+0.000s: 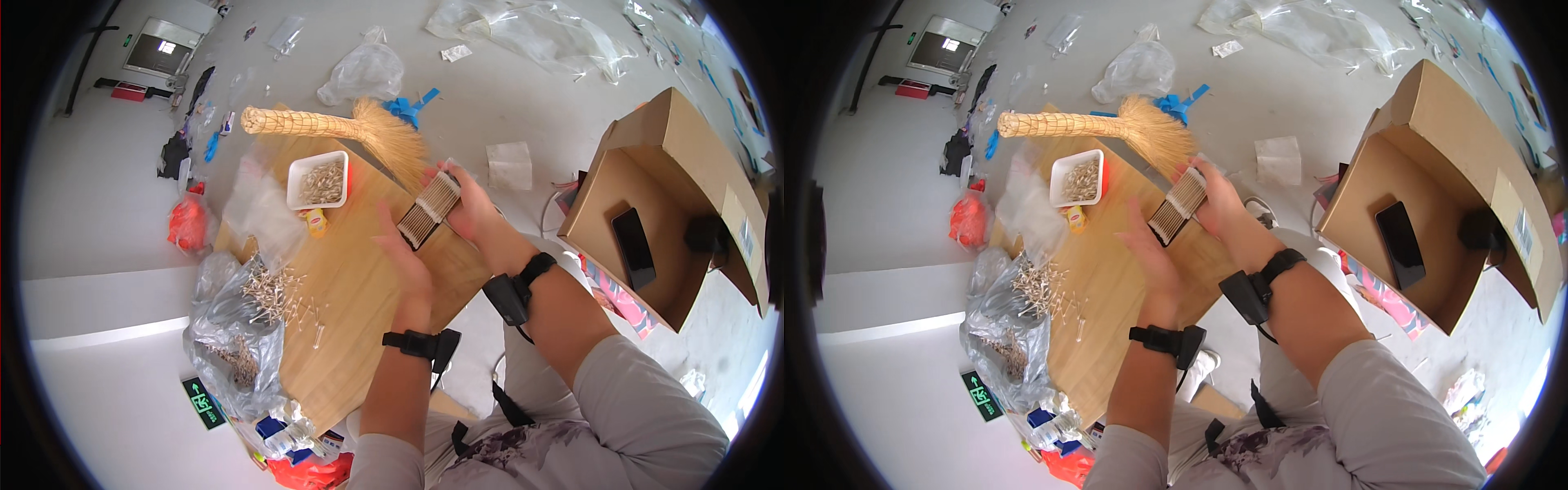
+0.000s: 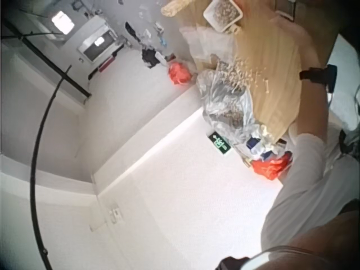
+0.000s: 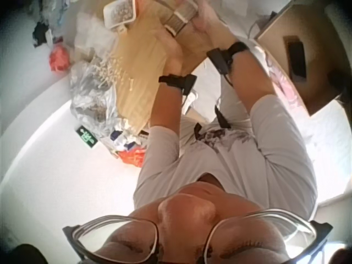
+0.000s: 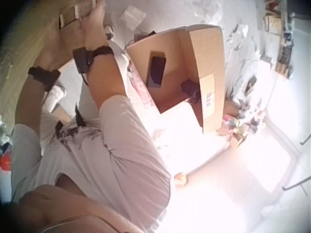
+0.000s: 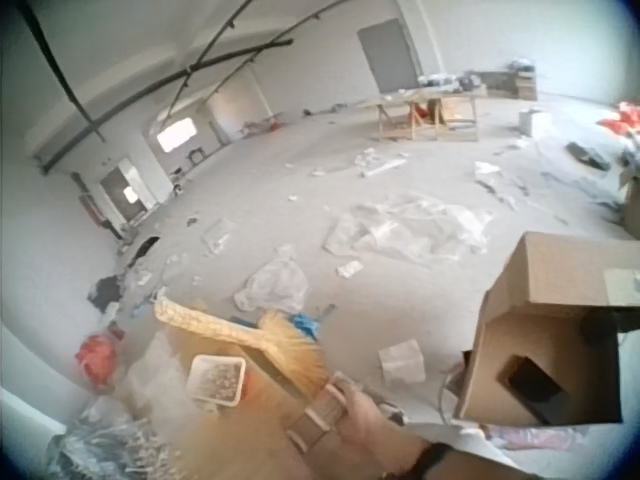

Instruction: Group multiple small cotton swabs and place them into small plastic bags.

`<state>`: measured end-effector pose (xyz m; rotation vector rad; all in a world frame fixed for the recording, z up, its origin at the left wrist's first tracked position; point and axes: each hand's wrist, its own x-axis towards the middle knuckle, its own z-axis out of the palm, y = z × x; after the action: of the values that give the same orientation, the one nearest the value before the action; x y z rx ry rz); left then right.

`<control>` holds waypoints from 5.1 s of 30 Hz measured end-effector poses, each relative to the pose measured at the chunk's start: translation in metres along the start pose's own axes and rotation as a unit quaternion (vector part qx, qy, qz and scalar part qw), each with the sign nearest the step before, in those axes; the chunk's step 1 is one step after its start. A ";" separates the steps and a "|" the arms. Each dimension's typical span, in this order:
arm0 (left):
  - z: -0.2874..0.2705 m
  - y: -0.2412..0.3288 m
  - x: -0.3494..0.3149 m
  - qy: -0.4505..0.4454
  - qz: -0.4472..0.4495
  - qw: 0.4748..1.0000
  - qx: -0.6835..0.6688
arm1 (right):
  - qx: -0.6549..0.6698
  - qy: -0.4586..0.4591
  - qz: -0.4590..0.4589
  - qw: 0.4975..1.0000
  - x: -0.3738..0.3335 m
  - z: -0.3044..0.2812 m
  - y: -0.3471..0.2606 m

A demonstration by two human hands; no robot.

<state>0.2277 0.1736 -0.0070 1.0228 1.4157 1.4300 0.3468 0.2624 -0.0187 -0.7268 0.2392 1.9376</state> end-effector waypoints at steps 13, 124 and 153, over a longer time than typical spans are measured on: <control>0.028 -0.005 0.012 -0.008 0.054 0.995 -0.079 | -0.069 -0.042 -0.021 0.997 -0.003 0.010 0.000; -0.288 -0.003 -0.110 0.130 0.175 0.889 0.403 | -0.827 -0.276 -0.337 0.356 -0.057 0.013 0.101; -0.271 0.003 -0.101 0.057 0.190 0.920 0.339 | -0.772 -0.554 -0.299 0.086 0.002 0.096 0.186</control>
<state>-0.0006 -0.0034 -0.0086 1.7489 1.9422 1.2880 0.1473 0.2202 0.0299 -0.0030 -2.8907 0.4754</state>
